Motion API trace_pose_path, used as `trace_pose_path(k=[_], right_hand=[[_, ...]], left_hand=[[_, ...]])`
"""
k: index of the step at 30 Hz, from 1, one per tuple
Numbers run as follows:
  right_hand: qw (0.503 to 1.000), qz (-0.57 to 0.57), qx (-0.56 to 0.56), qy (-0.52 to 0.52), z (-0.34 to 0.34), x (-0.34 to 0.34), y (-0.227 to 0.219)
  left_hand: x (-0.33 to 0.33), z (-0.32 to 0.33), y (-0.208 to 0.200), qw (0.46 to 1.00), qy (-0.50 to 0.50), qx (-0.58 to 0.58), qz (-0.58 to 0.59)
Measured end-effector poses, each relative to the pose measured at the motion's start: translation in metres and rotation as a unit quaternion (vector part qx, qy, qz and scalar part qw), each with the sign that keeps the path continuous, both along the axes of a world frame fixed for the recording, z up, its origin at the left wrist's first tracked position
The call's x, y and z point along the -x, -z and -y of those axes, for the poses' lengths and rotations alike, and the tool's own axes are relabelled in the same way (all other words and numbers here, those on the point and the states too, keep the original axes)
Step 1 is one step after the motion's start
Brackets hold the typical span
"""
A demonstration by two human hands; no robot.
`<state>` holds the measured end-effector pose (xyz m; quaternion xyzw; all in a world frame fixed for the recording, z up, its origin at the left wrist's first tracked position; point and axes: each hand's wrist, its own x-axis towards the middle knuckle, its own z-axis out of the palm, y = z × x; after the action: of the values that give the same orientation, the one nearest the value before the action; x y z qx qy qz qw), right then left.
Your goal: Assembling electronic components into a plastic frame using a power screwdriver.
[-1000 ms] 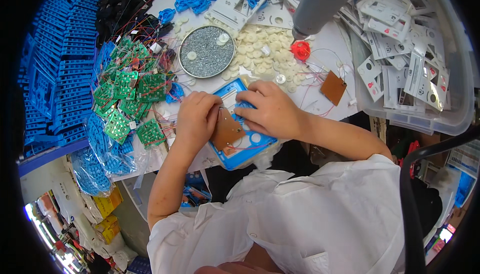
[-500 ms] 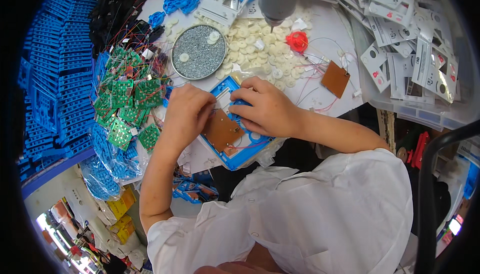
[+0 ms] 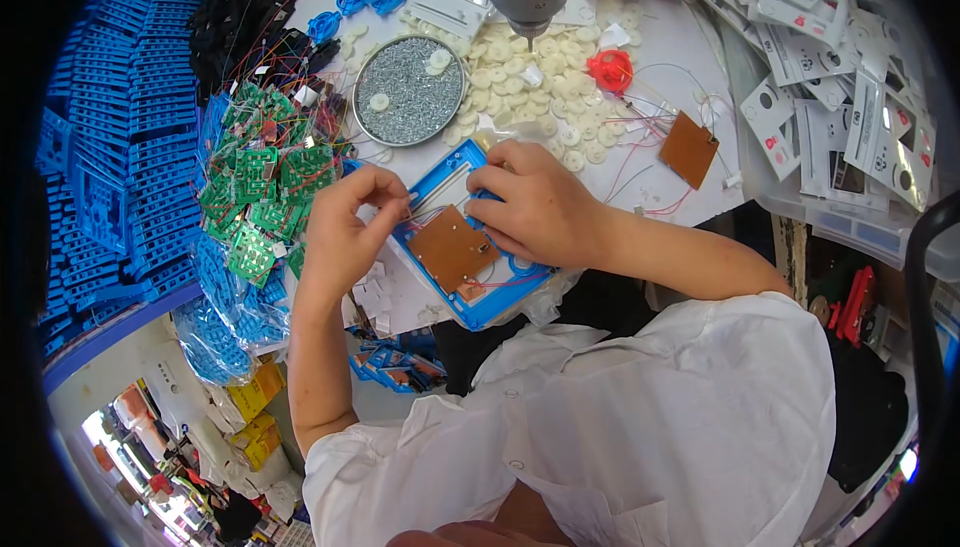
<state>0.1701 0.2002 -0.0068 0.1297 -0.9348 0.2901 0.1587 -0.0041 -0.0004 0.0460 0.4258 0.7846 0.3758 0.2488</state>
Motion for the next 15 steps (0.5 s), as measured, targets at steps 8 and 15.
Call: trace_pose_path(k=[8,15], right_hand=[[0.997,0.036,-0.046,0.043,0.034,0.024,-0.002],[0.999,0.005,-0.029,0.020,0.035,0.025,0.007]], left_hand=[[-0.007,-0.005,0.000,1.000,-0.011,-0.007,0.018],[-0.009,0.004,0.013,0.995,-0.055,-0.037,0.069]])
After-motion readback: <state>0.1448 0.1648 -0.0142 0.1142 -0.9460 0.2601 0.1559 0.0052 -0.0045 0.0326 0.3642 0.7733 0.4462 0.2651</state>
